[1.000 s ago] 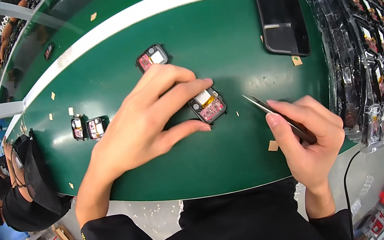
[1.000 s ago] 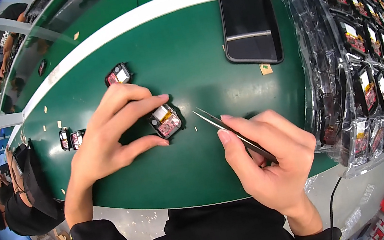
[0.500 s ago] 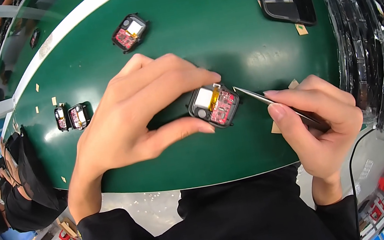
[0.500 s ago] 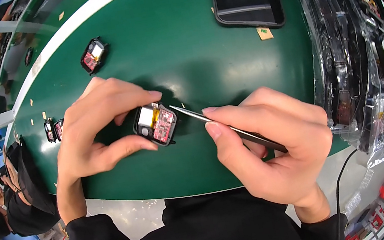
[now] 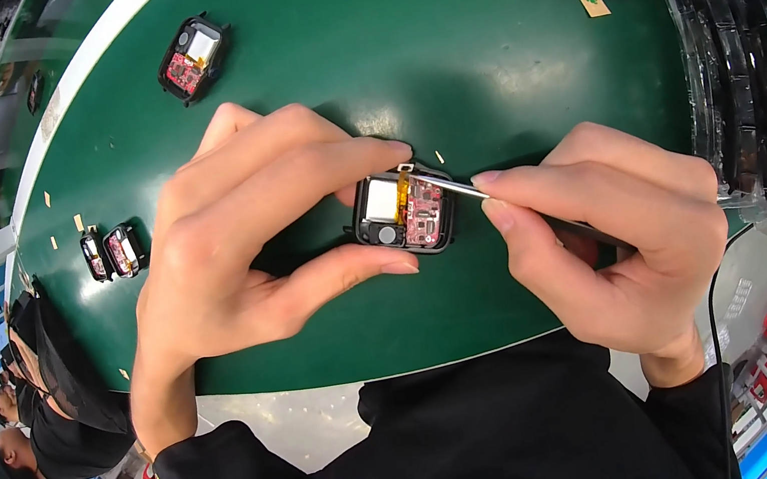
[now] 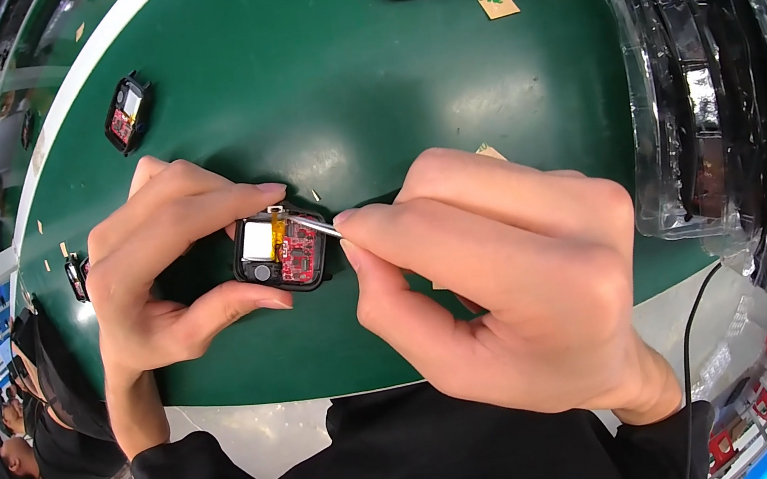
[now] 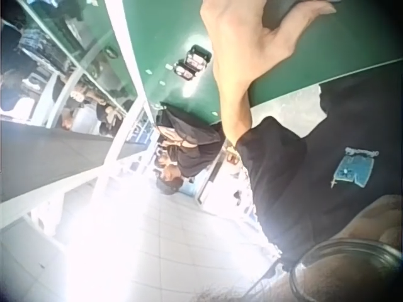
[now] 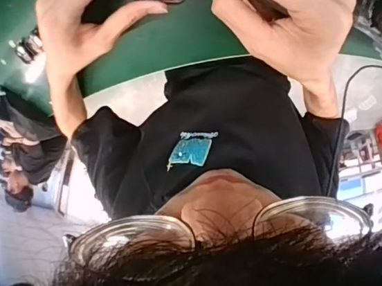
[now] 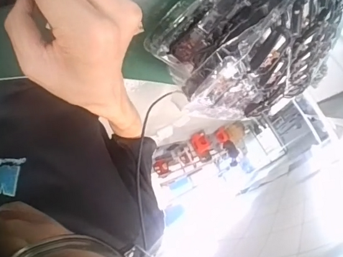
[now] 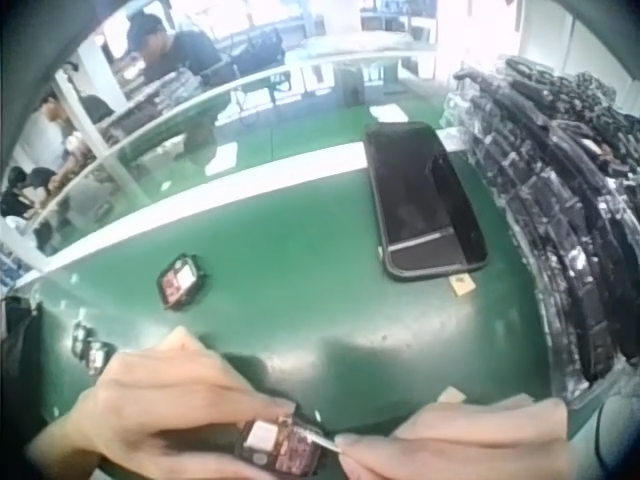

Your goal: Assembling small electronic components into smartwatch housings using tweezers on a factory assembly line.

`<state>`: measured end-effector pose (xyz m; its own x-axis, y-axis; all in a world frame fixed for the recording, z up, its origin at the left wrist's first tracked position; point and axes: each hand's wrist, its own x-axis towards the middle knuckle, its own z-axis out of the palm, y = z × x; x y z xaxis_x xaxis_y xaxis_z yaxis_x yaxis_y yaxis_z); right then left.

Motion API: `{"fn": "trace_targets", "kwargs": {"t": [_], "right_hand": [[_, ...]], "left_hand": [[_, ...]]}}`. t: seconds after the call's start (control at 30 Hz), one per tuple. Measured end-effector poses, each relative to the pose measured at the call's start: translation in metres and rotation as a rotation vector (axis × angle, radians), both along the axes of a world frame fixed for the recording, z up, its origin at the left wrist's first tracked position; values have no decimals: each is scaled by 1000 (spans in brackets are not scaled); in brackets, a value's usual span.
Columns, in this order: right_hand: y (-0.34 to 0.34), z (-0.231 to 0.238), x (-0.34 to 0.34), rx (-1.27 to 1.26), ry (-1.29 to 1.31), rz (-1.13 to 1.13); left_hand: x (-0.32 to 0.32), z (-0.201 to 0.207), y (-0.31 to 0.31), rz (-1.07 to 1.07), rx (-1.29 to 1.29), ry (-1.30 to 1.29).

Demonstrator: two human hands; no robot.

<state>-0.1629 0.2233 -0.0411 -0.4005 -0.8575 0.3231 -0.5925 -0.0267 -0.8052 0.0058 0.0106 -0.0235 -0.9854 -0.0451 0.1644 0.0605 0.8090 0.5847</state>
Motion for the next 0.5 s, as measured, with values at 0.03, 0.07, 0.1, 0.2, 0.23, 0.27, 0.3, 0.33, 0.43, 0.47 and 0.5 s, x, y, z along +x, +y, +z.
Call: {"fn": "trace_targets", "kwargs": {"t": [0.03, 0.07, 0.1, 0.2, 0.23, 0.27, 0.3, 0.33, 0.43, 0.47, 0.5], "right_hand": [[0, -1, 0, 4, -4, -1], [-1, -2, 0, 2, 1, -10], [-1, -3, 0, 0, 7, -18], [-2, -2, 0, 4, 0, -15], [-2, -3, 0, 3, 0, -14], [-2, -3, 0, 3, 5, -8], [-1, -3, 0, 2, 10, -1], [-1, -3, 0, 1, 9, 0], [1, -4, 0, -16, 11, -5], [1, -5, 1, -45, 36, -20], [2, -6, 1, -74, 60, -34]], "left_hand": [[-1, -1, 0, -3, 2, 2], [-1, -1, 0, -4, 3, 4], [-2, -1, -1, -5, 5, 1], [-3, -3, -5, -23, 11, 5], [-2, -4, -7, -34, 1, 21], [-1, -5, -7, -45, -9, 38], [-1, -3, -7, -45, -9, 38], [0, -1, -6, -25, 0, 6], [0, -3, -5, 5, 30, -1], [0, -4, -5, 13, 52, 24], [0, -4, -5, 15, 51, 23]]}}
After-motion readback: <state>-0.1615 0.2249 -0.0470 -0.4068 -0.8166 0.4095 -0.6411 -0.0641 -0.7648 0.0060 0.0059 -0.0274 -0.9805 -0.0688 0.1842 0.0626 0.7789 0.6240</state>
